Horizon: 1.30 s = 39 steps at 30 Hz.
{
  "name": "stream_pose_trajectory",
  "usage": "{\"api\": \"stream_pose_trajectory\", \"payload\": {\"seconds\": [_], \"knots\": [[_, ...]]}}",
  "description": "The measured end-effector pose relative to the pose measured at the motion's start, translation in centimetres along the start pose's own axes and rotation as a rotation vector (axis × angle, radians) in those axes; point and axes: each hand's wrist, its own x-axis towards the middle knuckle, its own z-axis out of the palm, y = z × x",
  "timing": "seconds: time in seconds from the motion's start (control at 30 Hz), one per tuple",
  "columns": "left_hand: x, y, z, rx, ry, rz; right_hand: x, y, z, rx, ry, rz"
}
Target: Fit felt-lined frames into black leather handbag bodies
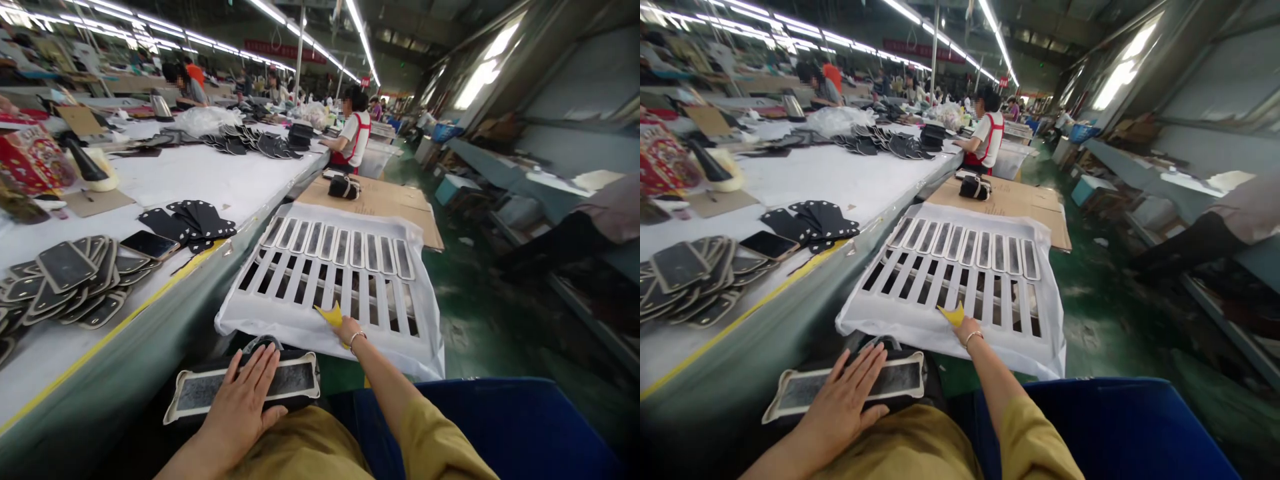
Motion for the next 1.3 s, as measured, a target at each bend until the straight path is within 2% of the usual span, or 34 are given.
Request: {"api": "stream_pose_trajectory", "payload": {"seconds": [0.1, 0.17, 0.23, 0.33, 0.4, 0.5, 0.67, 0.87, 1.03, 1.17, 1.3], "knots": [[1.2, 0.2, 1.8, 0.032, -0.023, 0.027, 1.8, 1.1, 2.5, -0.066, -0.228, 0.206], [1.3, -0.1, 2.4, 0.045, -0.065, 0.025, 3.3, 1.7, 3.5, -0.088, -0.341, 0.314], [1.5, -0.3, 2.2, 0.039, -0.152, 0.012, 4.6, 2.0, 4.2, -0.091, -0.453, 0.400], [2.3, -0.7, 1.1, -0.025, -0.349, -0.024, 5.8, 2.2, 4.7, -0.071, -0.596, 0.464], [3.0, -0.9, 0.0, -0.086, -0.488, -0.060, 6.1, 2.3, 4.7, -0.057, -0.642, 0.478], [3.9, -1.4, -1.6, -0.174, -0.650, -0.107, 5.9, 2.3, 4.6, -0.059, -0.639, 0.503], [5.0, -1.7, -3.0, -0.239, -0.776, -0.121, 5.1, 2.0, 4.7, -0.028, -0.624, 0.536], [5.9, -1.3, -2.4, -0.230, -0.814, -0.114, 4.4, 1.3, 3.7, 0.106, -0.585, 0.495], [6.0, -0.4, -1.7, -0.169, -0.785, -0.101, 3.2, 0.0, 3.1, 0.249, -0.460, 0.379], [5.2, 0.3, -1.1, -0.135, -0.655, -0.100, 0.9, -0.5, 1.8, 0.414, -0.359, 0.314], [4.7, 0.5, -0.4, -0.146, -0.542, -0.095, -2.5, -0.6, -1.1, 0.639, -0.345, 0.272]]}}
